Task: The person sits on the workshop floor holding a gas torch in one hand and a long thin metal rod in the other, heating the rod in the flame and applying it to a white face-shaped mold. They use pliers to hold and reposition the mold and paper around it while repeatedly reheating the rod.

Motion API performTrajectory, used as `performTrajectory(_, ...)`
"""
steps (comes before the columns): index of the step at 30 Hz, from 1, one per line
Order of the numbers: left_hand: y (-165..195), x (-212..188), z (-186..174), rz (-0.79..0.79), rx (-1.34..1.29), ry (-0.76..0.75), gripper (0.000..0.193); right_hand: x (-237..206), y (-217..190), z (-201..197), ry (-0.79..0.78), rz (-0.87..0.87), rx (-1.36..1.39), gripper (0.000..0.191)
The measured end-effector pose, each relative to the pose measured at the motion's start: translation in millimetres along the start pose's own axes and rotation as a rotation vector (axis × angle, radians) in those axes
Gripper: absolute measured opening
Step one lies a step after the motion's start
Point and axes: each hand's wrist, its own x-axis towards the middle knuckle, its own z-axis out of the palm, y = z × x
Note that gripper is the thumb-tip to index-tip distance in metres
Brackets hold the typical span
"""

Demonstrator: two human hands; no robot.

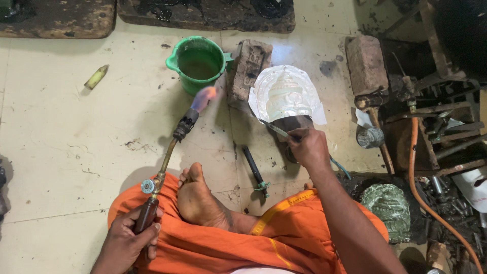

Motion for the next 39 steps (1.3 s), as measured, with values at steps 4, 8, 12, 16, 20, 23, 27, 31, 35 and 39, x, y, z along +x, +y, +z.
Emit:
performTrajectory(4,0,0,0,-0.012,0.014,0.012,0.019,-4,-4,-6,0.031,0.006,0.019,0.020)
performTrajectory(8,-4,3,-2,-0.019,0.004,0.017,0.019,-27,-4,-16,0.207,-0.206,0.072,0.019)
performTrajectory(12,-7,5,-1,-0.003,0.000,0.016,0.020,-84,-13,12,-0.203,0.197,0.321,0.051)
performTrajectory(16,1,0,11,-0.002,0.048,0.037,0.019,-122,-13,55,-0.169,0.017,0.155,0.063)
performTrajectory(20,10,-8,52,-0.098,0.110,0.099,0.021,-121,-14,55,-0.184,-0.018,0.138,0.056)
performTrajectory(23,1,-1,103,-0.114,0.360,0.177,0.024,-121,-38,28,-0.102,-0.076,0.372,0.047)
performTrajectory(27,-24,13,156,0.681,0.652,0.261,0.034,-131,-88,-3,-0.057,-0.240,0.426,0.057)
performTrajectory(31,-38,17,167,0.300,0.759,0.146,0.035,-116,-115,-1,0.027,-0.438,0.032,0.034)
performTrajectory(35,-37,16,171,0.429,0.782,0.252,0.044,-107,-120,13,-0.059,-0.396,0.002,0.031)
performTrajectory(39,-28,16,170,0.366,0.781,0.219,0.041,-104,-114,18,-0.106,-0.401,0.050,0.019)
